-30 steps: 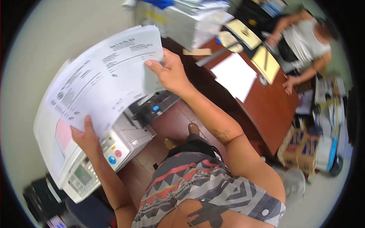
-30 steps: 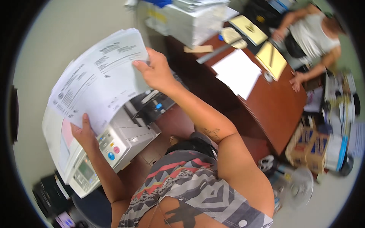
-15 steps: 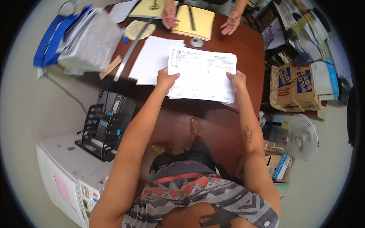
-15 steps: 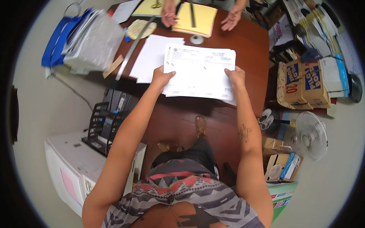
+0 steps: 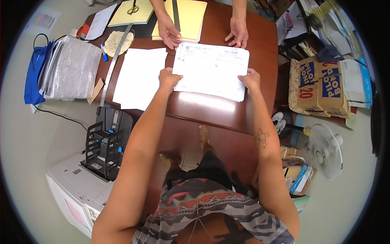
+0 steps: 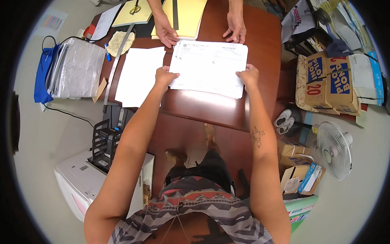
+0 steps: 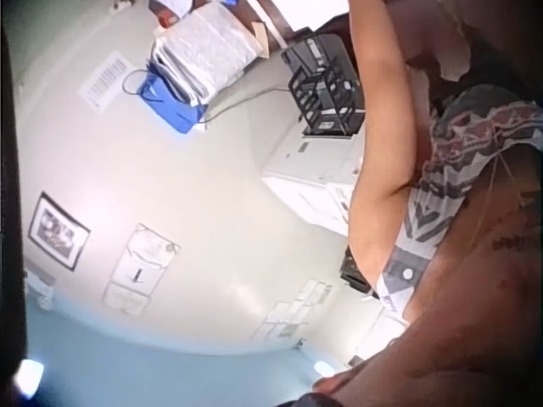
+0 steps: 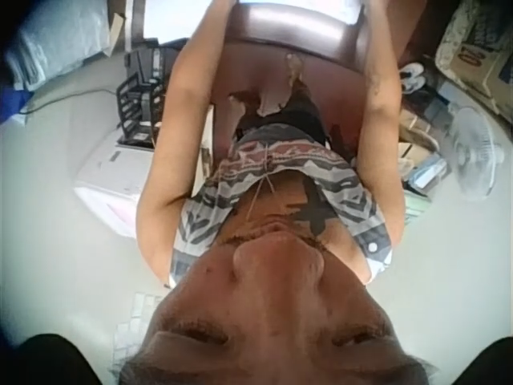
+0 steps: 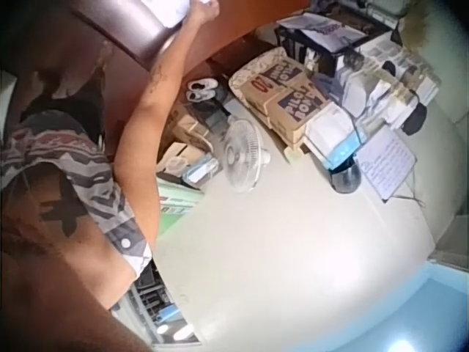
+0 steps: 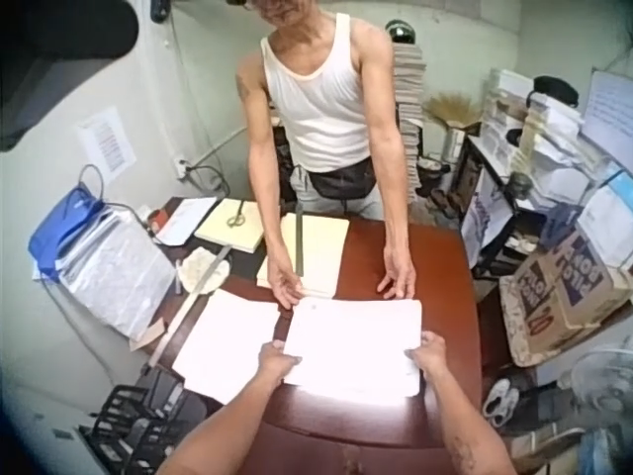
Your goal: Operating a large office duplicator or printing machine, including loading paper and checking output.
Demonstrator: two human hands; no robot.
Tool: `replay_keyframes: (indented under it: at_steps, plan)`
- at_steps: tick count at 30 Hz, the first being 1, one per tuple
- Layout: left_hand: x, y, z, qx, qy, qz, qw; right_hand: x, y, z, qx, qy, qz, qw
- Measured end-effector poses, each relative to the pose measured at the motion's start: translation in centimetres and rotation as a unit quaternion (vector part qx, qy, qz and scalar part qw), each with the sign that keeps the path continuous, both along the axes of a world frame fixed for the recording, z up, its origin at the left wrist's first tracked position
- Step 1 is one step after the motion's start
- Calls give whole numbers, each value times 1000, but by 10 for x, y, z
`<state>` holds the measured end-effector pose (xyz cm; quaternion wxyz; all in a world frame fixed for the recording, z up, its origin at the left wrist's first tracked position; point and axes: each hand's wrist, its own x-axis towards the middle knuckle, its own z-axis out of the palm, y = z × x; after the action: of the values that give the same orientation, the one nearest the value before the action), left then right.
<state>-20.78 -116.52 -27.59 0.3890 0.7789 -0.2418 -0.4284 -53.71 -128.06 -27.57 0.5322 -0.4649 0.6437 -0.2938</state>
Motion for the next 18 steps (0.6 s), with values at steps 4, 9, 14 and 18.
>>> replay_keyframes:
  at_steps: [4, 9, 14, 18]
  plan:
    - [-7, 19, -3, -6, -125, 21, 992, -5, 6, -8, -60, 85, -27, 994]
    - [-37, 140, 12, -106, -243, 21, 964, -22, 49, -10, -207, 21, -78, 975]
    - [-41, 353, 24, -175, -56, 152, 971, 16, 138, 17, -310, 127, 64, 940]
    - [-32, 517, 12, -76, -130, 346, 926, 140, 217, 38, -302, 21, 249, 920]
